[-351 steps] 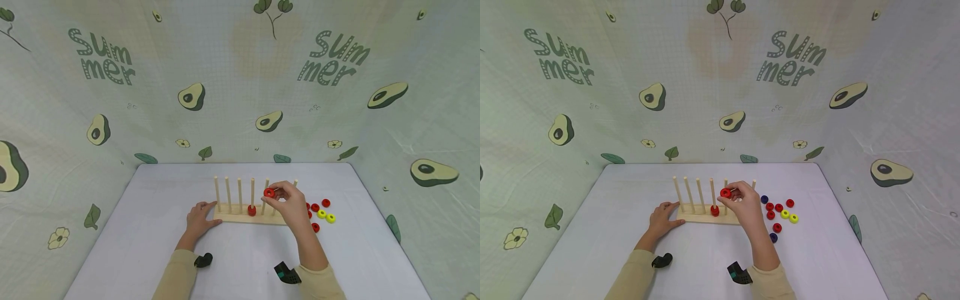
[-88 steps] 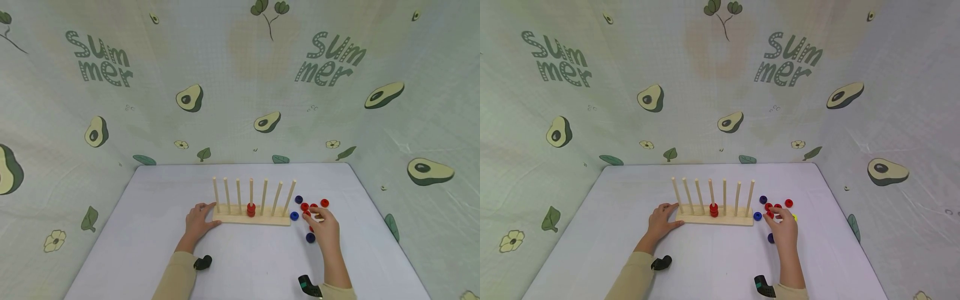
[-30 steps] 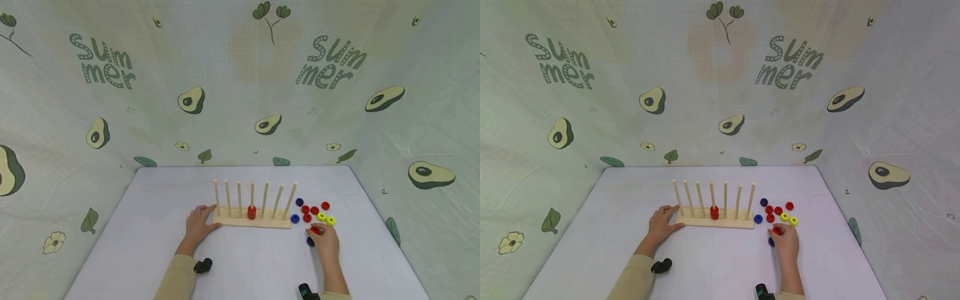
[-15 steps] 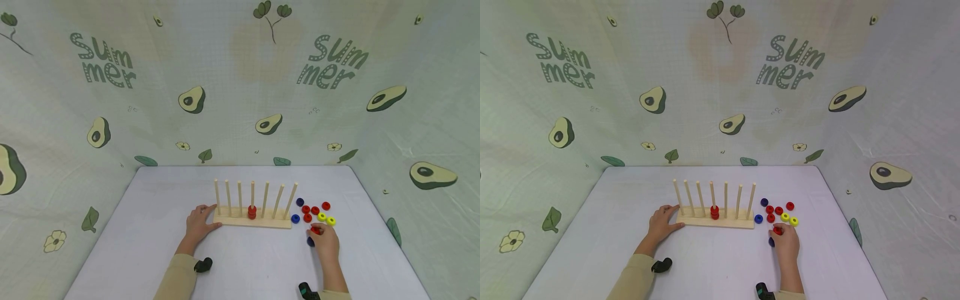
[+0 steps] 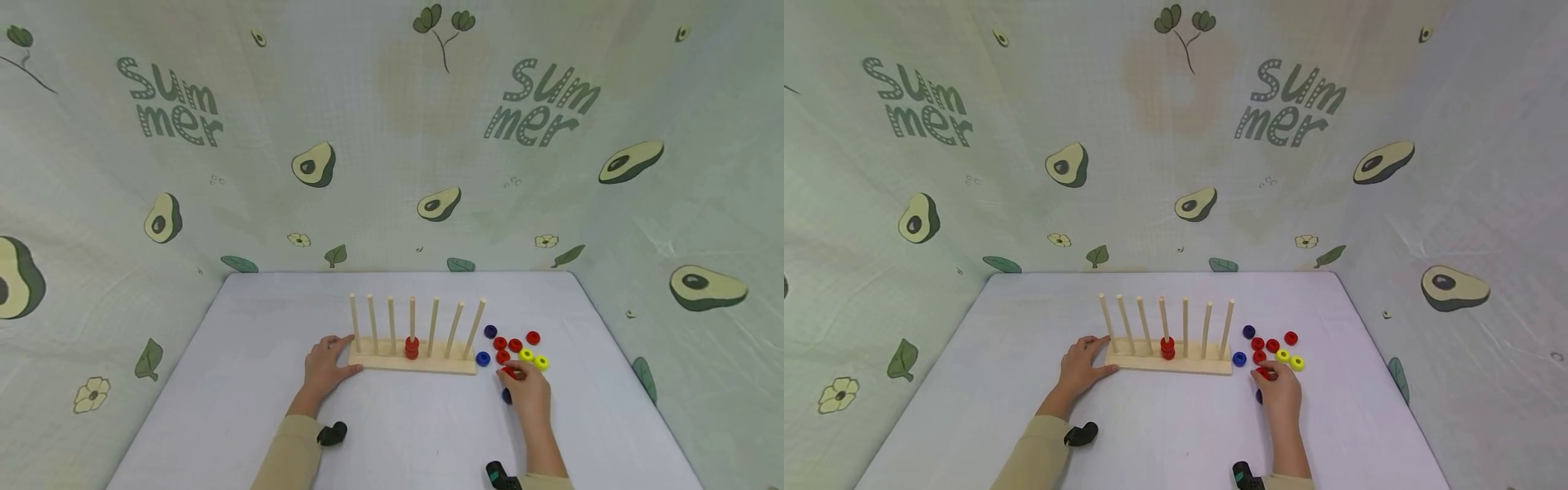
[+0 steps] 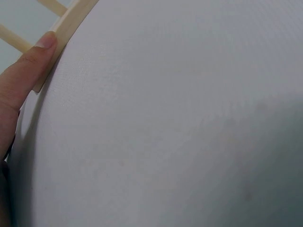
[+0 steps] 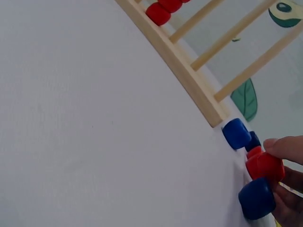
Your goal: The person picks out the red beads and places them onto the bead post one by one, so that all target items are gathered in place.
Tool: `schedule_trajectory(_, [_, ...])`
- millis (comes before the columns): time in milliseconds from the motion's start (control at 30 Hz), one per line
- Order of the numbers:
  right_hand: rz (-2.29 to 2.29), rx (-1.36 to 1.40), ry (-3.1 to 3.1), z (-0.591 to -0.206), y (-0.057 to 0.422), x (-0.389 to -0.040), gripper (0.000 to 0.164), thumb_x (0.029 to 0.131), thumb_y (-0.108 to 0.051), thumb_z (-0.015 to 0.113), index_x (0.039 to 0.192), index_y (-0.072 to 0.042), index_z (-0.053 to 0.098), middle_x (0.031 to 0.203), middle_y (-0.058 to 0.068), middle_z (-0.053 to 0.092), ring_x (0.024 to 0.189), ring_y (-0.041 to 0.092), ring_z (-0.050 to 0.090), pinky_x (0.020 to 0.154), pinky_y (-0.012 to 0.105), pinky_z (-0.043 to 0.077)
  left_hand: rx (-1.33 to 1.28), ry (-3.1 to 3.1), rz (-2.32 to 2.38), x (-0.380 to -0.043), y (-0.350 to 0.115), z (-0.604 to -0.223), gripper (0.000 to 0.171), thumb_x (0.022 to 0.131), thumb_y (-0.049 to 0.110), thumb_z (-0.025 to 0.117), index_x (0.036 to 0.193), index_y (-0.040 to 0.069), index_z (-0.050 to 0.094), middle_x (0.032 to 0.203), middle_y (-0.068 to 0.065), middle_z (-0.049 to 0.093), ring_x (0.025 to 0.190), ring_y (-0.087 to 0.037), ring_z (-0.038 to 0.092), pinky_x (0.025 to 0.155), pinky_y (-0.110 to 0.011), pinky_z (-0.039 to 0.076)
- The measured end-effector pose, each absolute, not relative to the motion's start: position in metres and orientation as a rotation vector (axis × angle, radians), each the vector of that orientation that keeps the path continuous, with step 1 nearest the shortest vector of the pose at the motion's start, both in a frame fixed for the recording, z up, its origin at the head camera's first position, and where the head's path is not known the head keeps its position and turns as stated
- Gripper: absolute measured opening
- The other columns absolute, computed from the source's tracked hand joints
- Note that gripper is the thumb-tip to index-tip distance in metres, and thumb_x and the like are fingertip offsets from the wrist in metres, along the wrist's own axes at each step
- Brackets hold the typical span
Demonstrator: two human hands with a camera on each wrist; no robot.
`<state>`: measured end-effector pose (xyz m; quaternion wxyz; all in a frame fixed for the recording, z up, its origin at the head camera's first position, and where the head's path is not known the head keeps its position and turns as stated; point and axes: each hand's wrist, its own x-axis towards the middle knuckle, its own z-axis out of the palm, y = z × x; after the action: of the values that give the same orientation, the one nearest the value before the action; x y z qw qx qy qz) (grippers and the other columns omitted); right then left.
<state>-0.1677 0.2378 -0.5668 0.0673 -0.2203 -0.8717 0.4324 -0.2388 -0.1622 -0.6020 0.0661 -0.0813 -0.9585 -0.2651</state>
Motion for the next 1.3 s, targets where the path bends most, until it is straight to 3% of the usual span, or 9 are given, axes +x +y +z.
schedule_trajectory(467, [1.443, -0.399, -2.515, -0.534, 0.213, -0.168, 0.031, 0.088, -0.016, 0.074, 0.116, -0.002, 0.068, 0.101, 0.012, 0.065, 0.092, 0.027, 0.061, 0.068, 0.017, 0.049, -0.24, -2.926, -0.783, -0.238, -0.161, -0.601, 0.074, 0.075, 0.051, 0.079, 0.139, 0.023, 0.055, 0.129, -0.014, 0.047, 0.11, -0.034, 0.047, 0.085, -0.05, 0.036])
schedule_trajectory(667, [1.471, -0.291, -2.48, -0.52, 0.201, -0.167, 0.031, 0.086, -0.013, 0.076, 0.113, 0.0, 0.069, 0.104, 0.012, 0.066, 0.095, 0.026, 0.062, 0.07, 0.017, 0.05, -0.239, -2.92, -0.79, -0.237, -0.162, -0.601, 0.074, 0.076, 0.051, 0.079, 0.139, 0.023, 0.054, 0.128, -0.014, 0.047, 0.11, -0.034, 0.047, 0.085, -0.051, 0.036])
schedule_trajectory(1000, [1.559, -0.189, -2.402, -0.501, 0.184, -0.163, 0.028, 0.084, -0.011, 0.078, 0.11, -0.002, 0.07, 0.098, 0.011, 0.067, 0.083, 0.026, 0.067, 0.067, 0.02, 0.052, -0.244, -2.918, -0.796, -0.239, -0.161, -0.601, 0.074, 0.075, 0.051, 0.079, 0.139, 0.022, 0.055, 0.129, -0.014, 0.048, 0.11, -0.034, 0.047, 0.085, -0.051, 0.036])
schedule_trajectory(1300, [1.623, -0.161, -2.381, -0.486, 0.175, -0.163, 0.032, 0.084, -0.014, 0.079, 0.113, -0.005, 0.069, 0.106, 0.009, 0.063, 0.092, 0.026, 0.067, 0.072, 0.02, 0.053, -0.232, -2.938, -0.793, -0.235, -0.159, -0.595, 0.073, 0.077, 0.048, 0.079, 0.139, 0.021, 0.054, 0.13, -0.015, 0.047, 0.112, -0.036, 0.047, 0.087, -0.053, 0.036])
